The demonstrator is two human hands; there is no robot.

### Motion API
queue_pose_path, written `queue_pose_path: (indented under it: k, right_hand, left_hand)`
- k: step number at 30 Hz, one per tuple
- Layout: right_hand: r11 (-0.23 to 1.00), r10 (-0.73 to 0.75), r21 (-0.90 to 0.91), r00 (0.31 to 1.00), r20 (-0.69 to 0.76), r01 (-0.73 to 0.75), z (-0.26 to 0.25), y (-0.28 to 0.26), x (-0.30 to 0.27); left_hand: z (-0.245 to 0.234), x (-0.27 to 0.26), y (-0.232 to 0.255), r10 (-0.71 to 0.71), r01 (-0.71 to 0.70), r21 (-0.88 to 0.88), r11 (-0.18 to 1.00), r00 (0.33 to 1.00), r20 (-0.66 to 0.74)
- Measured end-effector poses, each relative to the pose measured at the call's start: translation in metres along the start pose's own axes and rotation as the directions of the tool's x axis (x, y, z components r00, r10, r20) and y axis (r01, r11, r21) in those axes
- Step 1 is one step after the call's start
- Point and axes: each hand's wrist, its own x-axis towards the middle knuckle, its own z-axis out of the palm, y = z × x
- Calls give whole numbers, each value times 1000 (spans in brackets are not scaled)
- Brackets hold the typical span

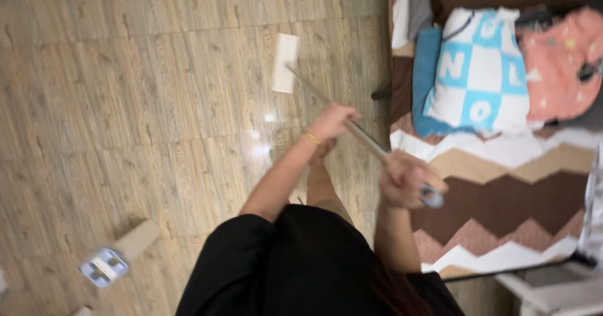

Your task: The person prepares a flat mop by attaching a pad and then mops the tiled floor of a bedroom, navigating around furniture and curtains.

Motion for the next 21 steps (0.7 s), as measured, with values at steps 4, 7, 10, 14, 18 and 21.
queue_pose_path:
  k: [4, 7, 10, 14, 18, 21]
  right_hand:
    - [990, 132, -36, 990, -43, -134, 17, 80, 13]
    - [958, 261, 68, 947, 187, -277, 31, 111, 57]
    - [931, 357, -19, 902, 243, -363, 19, 115, 107]
    - [958, 279, -17, 911, 305, -287, -2, 122, 164]
    - [946, 307, -193, 911, 276, -260, -11, 101, 199]
    - [907, 312, -382, 893, 323, -179, -8, 109, 221]
  left_hand:
    - [-48, 10, -64, 17, -6, 49, 999, 971, -238]
    - [-76, 40, -100, 1, 30, 94, 995, 950, -312]
    - [-71, 78, -100, 56, 11, 172, 985, 922, -382]
    - [-57, 140, -63, 49, 1, 127, 992, 918, -393]
    - [-28, 204, -28, 145, -137, 53, 989, 871, -469]
    - [-22, 247, -17, 150, -194, -23, 981, 825, -545]
